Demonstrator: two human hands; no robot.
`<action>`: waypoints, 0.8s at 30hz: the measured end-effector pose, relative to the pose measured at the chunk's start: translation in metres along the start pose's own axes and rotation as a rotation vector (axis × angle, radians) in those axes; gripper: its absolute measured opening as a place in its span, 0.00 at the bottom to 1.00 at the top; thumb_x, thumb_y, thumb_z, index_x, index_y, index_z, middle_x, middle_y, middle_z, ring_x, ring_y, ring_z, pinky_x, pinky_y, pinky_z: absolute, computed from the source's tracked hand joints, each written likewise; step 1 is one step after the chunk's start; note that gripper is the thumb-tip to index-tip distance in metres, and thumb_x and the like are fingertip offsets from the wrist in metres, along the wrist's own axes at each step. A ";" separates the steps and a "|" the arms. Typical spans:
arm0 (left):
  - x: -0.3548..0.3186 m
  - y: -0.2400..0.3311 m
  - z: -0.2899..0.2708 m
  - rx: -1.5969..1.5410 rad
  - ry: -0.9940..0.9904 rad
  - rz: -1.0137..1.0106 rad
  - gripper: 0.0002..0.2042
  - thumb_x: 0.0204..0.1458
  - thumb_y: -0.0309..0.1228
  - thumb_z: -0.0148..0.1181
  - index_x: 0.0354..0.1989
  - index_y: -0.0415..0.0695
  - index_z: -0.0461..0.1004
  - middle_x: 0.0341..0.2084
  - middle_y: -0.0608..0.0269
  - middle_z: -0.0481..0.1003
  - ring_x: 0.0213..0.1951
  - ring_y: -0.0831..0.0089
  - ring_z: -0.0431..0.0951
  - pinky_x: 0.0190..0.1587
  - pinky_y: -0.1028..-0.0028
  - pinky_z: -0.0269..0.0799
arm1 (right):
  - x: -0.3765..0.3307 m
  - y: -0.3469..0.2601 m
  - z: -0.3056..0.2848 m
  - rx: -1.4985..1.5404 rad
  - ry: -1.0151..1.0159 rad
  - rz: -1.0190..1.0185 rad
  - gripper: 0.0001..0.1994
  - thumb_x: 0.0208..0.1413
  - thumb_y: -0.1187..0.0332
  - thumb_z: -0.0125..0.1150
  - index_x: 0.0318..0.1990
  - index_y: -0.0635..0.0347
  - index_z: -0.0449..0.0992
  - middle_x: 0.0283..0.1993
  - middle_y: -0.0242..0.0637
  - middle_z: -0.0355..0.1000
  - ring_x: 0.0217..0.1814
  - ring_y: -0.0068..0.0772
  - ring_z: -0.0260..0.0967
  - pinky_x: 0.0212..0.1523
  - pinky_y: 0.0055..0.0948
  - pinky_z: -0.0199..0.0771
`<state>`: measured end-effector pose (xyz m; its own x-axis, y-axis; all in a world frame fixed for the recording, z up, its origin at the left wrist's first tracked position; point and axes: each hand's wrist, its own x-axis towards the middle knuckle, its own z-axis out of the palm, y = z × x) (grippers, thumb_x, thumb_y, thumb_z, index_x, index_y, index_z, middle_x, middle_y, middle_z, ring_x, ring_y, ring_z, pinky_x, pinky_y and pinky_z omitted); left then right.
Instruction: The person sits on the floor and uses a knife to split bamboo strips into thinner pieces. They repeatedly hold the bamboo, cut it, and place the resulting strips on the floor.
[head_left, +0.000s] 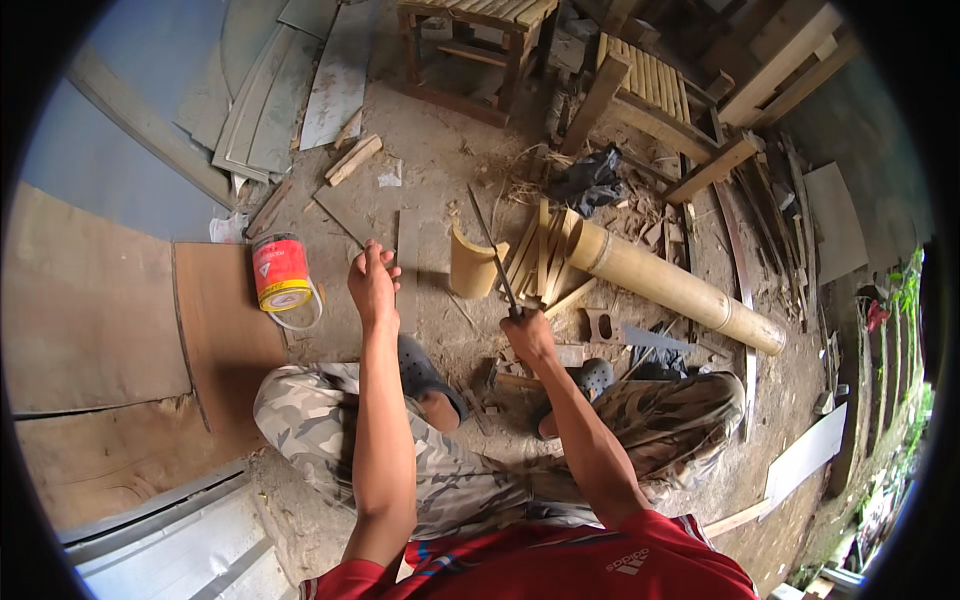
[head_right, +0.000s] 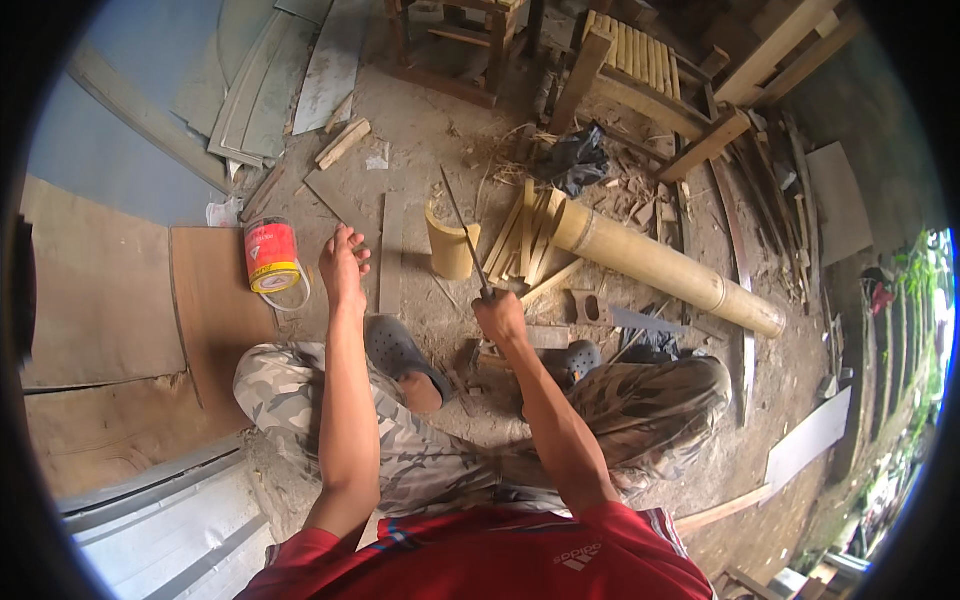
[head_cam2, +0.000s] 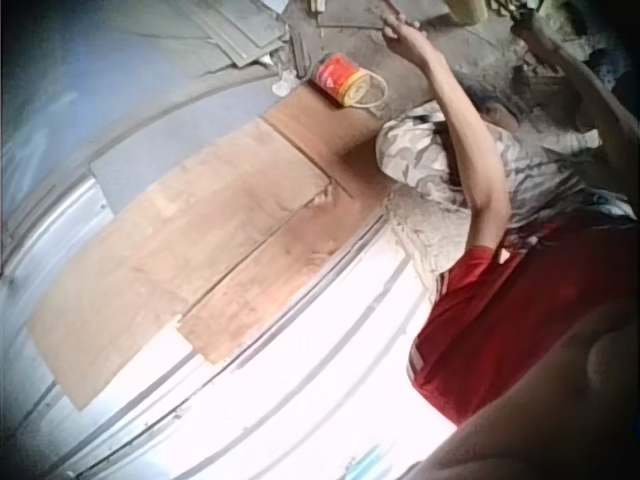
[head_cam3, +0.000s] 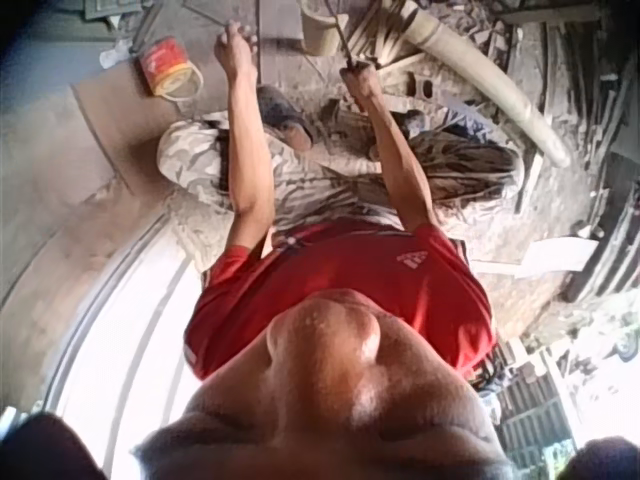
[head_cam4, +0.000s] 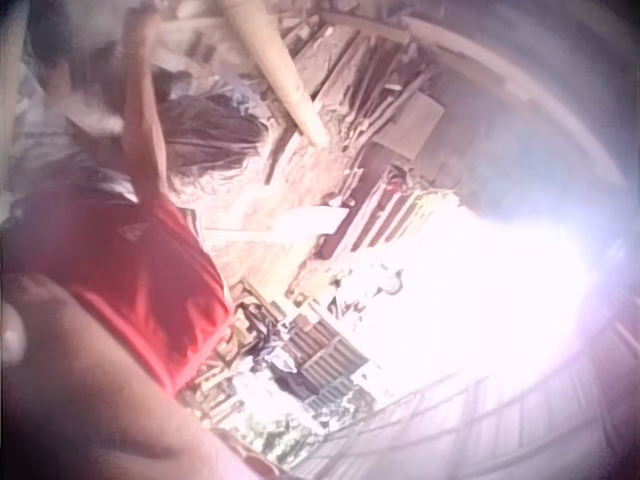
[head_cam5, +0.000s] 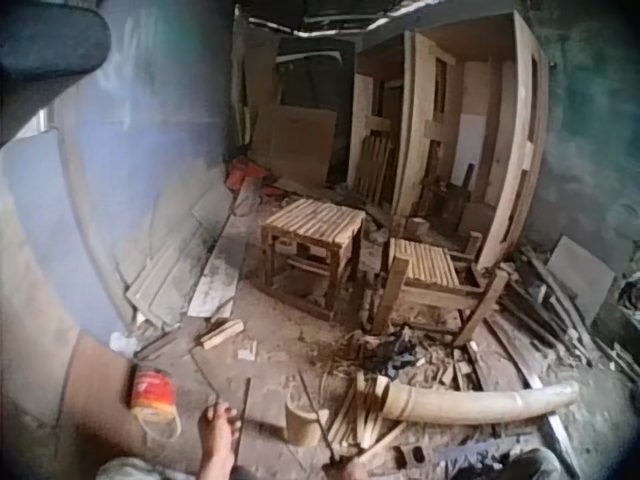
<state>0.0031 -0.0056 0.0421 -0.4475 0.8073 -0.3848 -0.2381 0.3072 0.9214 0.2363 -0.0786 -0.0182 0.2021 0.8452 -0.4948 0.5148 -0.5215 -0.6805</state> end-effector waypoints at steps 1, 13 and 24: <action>-0.004 -0.002 0.002 0.006 0.000 -0.022 0.22 0.62 0.49 0.51 0.50 0.42 0.73 0.38 0.67 0.75 0.31 0.80 0.72 0.32 0.77 0.66 | -0.006 0.001 -0.005 -0.013 0.054 -0.065 0.14 0.49 0.63 0.59 0.32 0.70 0.76 0.25 0.53 0.75 0.32 0.46 0.78 0.38 0.44 0.75; 0.003 -0.013 0.013 0.072 0.021 0.092 0.18 0.60 0.47 0.56 0.44 0.42 0.73 0.35 0.66 0.75 0.30 0.78 0.71 0.32 0.77 0.66 | -0.030 0.058 0.054 -0.342 0.082 -0.068 0.16 0.48 0.62 0.59 0.36 0.68 0.81 0.38 0.60 0.77 0.46 0.61 0.76 0.47 0.47 0.77; -0.015 -0.091 0.033 0.435 -0.261 -0.148 0.29 0.55 0.47 0.61 0.53 0.30 0.69 0.43 0.45 0.77 0.37 0.59 0.81 0.38 0.64 0.80 | -0.032 0.044 0.041 -0.103 -0.013 0.093 0.24 0.50 0.47 0.63 0.37 0.64 0.82 0.38 0.60 0.77 0.45 0.60 0.75 0.46 0.47 0.76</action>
<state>0.0597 -0.0293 -0.0338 -0.1932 0.8210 -0.5373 0.1221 0.5634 0.8171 0.2189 -0.1332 -0.0549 0.2426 0.7915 -0.5609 0.5772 -0.5825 -0.5724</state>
